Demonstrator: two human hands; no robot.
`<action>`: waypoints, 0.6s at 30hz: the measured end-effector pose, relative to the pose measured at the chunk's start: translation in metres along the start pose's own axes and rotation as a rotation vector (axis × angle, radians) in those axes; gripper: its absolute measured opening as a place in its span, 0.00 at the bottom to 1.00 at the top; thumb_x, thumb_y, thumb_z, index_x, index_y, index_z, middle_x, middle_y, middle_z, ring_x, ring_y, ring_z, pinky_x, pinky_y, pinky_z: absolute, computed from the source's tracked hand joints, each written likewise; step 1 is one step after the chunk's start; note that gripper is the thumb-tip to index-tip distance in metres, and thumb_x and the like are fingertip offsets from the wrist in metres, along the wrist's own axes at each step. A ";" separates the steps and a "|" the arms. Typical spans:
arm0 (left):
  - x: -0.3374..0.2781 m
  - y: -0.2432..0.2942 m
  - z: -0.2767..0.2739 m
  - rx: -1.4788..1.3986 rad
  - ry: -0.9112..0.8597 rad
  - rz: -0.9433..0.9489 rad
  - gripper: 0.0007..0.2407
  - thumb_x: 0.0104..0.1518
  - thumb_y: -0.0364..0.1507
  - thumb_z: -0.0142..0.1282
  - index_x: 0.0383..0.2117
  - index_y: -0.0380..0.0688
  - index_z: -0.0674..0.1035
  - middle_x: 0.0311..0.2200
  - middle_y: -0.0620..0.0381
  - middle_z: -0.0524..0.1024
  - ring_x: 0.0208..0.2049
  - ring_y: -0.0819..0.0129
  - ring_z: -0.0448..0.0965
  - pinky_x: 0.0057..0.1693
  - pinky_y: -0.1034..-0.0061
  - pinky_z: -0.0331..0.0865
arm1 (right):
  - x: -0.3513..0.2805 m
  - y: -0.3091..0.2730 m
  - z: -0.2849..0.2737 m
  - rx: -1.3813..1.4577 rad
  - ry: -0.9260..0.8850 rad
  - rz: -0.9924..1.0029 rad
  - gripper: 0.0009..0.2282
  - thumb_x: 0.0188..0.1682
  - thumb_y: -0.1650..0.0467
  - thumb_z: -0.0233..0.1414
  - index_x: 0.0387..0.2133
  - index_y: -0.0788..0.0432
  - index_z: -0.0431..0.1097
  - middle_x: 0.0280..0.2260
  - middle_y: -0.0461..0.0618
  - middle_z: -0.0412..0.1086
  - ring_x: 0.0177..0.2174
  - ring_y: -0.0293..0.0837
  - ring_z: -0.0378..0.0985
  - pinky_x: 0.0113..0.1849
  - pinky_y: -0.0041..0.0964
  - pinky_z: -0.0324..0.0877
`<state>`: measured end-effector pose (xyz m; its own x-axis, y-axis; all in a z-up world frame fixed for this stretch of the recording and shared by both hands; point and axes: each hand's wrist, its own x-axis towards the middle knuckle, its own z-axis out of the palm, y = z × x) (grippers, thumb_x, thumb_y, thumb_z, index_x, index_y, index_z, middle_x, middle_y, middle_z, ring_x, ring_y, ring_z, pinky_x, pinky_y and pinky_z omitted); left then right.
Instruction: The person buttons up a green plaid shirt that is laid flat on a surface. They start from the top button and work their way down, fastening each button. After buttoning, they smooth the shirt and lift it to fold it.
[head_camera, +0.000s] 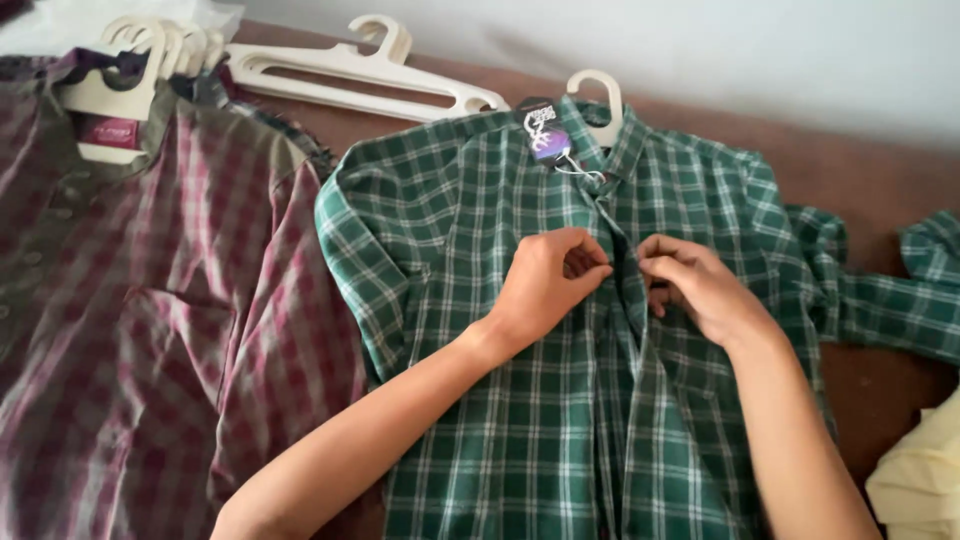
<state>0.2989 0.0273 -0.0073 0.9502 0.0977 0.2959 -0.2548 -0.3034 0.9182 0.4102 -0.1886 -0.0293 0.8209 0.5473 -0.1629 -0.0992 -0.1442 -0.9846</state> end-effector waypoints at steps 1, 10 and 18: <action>0.003 -0.001 0.002 -0.057 0.004 0.006 0.03 0.56 0.23 0.61 0.33 0.38 0.81 0.27 0.47 0.81 0.31 0.59 0.85 0.37 0.73 0.80 | 0.000 -0.005 0.000 -0.012 -0.007 -0.023 0.05 0.49 0.74 0.53 0.35 0.65 0.71 0.23 0.57 0.72 0.22 0.47 0.76 0.16 0.34 0.70; 0.003 -0.016 0.010 -0.124 -0.014 -0.068 0.04 0.55 0.23 0.61 0.34 0.39 0.83 0.28 0.45 0.82 0.33 0.58 0.86 0.36 0.71 0.82 | -0.007 -0.017 0.017 -0.078 -0.054 -0.064 0.06 0.50 0.75 0.53 0.36 0.69 0.73 0.25 0.61 0.75 0.25 0.49 0.79 0.19 0.36 0.74; 0.003 -0.017 0.007 -0.183 -0.023 -0.087 0.05 0.56 0.23 0.61 0.36 0.37 0.83 0.29 0.44 0.82 0.33 0.60 0.85 0.38 0.71 0.82 | -0.017 -0.036 0.030 -0.120 -0.069 -0.054 0.08 0.49 0.75 0.57 0.38 0.70 0.73 0.27 0.61 0.75 0.25 0.49 0.80 0.20 0.37 0.74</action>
<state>0.3070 0.0256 -0.0237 0.9734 0.0942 0.2091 -0.1977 -0.1171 0.9732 0.3832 -0.1677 0.0067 0.7823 0.6116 -0.1179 0.0155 -0.2083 -0.9779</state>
